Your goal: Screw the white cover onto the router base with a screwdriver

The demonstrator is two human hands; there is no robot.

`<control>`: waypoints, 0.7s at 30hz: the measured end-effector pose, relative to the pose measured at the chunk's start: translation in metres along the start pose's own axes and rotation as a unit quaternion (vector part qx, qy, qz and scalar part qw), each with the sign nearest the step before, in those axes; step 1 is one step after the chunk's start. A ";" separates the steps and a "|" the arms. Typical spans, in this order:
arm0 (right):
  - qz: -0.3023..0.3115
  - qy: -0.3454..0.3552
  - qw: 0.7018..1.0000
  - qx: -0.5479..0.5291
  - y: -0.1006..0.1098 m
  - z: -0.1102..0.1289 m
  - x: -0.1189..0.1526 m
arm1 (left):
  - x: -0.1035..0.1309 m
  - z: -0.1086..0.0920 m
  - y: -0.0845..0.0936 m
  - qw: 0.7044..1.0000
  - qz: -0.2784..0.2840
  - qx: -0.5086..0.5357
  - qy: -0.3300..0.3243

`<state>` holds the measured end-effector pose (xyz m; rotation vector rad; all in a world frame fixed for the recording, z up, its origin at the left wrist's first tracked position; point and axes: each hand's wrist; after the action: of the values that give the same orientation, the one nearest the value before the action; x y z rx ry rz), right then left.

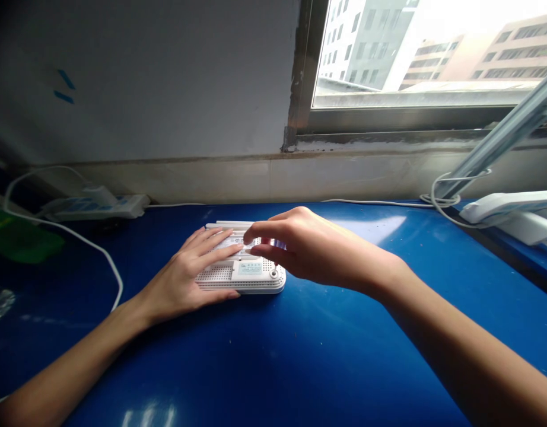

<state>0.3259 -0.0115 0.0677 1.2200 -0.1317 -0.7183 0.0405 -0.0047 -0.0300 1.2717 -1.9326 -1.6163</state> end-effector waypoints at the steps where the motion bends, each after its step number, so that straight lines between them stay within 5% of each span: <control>1: -0.002 0.005 1.000 -0.002 0.000 0.000 0.000 | 0.000 0.000 0.000 1.000 0.000 -0.001 -0.001; 21: 0.012 0.000 1.000 -0.014 0.000 0.002 0.000 | 0.000 0.001 -0.001 1.000 -0.003 -0.007 -0.004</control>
<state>0.3252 -0.0132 0.0679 1.1892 -0.1357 -0.6960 0.0401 -0.0043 -0.0311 1.2686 -1.9192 -1.6374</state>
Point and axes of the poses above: each hand's wrist, its own x-axis away from the middle knuckle, its own y-axis out of the back of the hand, z = x × y, and after that the axes turned 7 degrees about y, right-handed
